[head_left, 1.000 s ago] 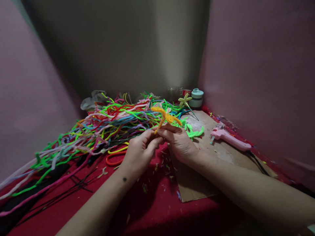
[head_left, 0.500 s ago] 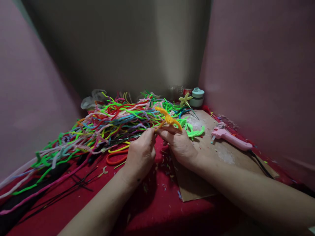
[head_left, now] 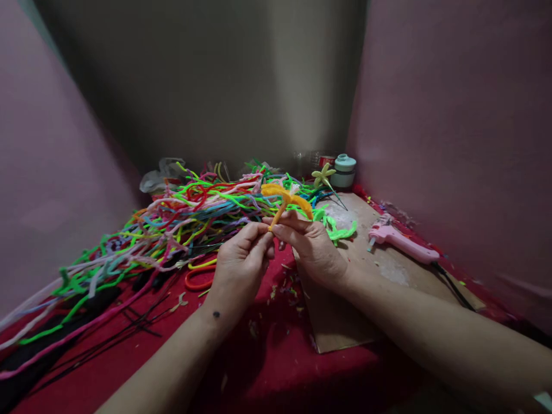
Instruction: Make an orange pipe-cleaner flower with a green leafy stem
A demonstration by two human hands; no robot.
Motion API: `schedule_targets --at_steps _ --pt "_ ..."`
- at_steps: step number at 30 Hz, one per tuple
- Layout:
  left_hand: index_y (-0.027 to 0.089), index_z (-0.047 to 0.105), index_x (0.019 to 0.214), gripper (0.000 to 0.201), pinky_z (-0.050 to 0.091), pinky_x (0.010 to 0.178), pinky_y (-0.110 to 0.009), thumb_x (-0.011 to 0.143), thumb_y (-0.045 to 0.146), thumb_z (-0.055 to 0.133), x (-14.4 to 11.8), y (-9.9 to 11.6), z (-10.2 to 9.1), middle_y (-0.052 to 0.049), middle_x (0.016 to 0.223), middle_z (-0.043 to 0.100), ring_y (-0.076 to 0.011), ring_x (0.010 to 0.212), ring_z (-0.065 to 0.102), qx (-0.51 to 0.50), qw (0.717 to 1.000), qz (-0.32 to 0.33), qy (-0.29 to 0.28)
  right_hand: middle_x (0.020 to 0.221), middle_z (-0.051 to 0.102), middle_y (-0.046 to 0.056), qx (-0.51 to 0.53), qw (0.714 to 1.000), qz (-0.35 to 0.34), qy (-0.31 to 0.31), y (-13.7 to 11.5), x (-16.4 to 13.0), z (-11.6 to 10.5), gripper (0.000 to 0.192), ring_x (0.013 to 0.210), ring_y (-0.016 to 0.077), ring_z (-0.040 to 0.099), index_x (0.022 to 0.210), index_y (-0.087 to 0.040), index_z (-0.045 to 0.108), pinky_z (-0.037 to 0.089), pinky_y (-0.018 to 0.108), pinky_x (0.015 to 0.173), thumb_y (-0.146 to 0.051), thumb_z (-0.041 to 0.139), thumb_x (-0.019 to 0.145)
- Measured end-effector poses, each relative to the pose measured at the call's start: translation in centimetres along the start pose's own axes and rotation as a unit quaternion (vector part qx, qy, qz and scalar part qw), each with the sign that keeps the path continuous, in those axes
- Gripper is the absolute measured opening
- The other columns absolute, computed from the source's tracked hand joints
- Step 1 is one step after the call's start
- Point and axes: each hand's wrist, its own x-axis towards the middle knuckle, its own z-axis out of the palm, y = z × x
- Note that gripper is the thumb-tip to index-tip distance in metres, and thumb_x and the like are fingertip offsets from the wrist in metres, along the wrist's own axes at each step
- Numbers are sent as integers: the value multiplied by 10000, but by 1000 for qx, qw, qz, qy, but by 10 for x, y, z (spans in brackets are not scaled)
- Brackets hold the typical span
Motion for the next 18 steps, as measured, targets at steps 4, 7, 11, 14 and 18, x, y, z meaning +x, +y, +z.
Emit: schedule_targets --at_steps 4,7,11,14,18 --pt "155 570 704 132 223 364 -149 777 257 610 -1 8 0 63 508 437 -22 369 304 -101 992 -66 -26 876 664 -13 18 1000 1 -20 -1 2 -3 153 896 140 572 890 -277 747 422 320 899 -295 678 755" --pt "144 551 692 146 211 359 -146 784 240 611 -1 11 -4 58 518 451 -7 354 289 -149 983 -87 -57 889 648 -5 15 999 9 -52 0 5 -7 170 886 140 570 920 -280 739 439 316 864 -317 669 769" --pt "139 572 779 75 196 352 -132 808 207 587 2 12 -9 60 535 459 12 340 248 -195 969 -122 -94 967 651 19 15 996 25 -89 2 6 -10 213 881 152 579 980 -292 723 453 335 841 -360 646 793" --pt "144 579 830 55 175 326 -119 815 197 578 4 10 -12 64 549 460 17 327 218 -221 956 -142 -127 923 660 20 54 994 34 -92 1 6 -8 190 868 156 582 955 -278 728 443 343 857 -341 653 793" --pt "147 567 806 67 203 294 -113 816 212 583 6 7 -13 71 546 459 18 312 191 -250 942 -167 -152 746 631 -6 81 992 68 -65 3 5 -7 159 707 116 561 893 -232 731 449 306 772 -319 662 779"
